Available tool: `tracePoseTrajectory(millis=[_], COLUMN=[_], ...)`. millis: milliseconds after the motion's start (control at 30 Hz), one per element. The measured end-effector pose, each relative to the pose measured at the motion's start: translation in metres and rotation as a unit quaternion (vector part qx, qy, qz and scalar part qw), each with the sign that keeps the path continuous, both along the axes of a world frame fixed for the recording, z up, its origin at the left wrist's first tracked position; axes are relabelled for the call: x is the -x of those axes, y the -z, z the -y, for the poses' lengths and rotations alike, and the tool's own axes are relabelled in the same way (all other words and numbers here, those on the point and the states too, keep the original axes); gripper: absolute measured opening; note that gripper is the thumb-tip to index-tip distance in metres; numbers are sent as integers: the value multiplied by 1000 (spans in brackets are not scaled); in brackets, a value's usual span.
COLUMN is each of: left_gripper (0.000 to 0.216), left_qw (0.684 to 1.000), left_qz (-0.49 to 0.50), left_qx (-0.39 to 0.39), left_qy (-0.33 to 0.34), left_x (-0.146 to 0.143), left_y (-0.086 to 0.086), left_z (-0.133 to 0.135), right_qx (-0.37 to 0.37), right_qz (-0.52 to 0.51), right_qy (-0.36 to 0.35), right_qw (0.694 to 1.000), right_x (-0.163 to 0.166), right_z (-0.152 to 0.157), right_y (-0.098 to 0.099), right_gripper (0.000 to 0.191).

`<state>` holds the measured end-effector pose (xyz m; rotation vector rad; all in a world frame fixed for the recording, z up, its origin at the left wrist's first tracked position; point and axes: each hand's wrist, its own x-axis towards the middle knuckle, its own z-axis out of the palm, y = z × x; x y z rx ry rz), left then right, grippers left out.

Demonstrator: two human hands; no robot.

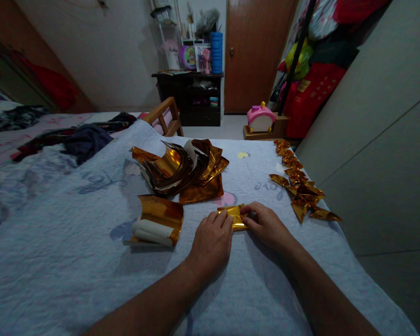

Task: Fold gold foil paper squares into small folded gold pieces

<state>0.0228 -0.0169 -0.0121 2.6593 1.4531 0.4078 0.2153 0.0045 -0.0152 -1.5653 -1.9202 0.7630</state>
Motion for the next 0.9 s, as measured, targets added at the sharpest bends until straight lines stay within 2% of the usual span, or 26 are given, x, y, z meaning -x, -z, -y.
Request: tracePoseTrajectory(millis=[467,900], left_gripper=[24,21], left_qw=[1000,1000], left_qz=[16,7], left_qx=[-3,-3], left_qy=[-6,-19], left_x=[1,-1], left_y=[2,1], left_z=[-1,-1], right_qx=[16,-2], right_qz=[-4,-10], right_qy=[3,0], right_qw=[1000,1000], right_x=[0,-1], right_z=[0,0], right_y=[-4,-2], right_gripper=[18,20])
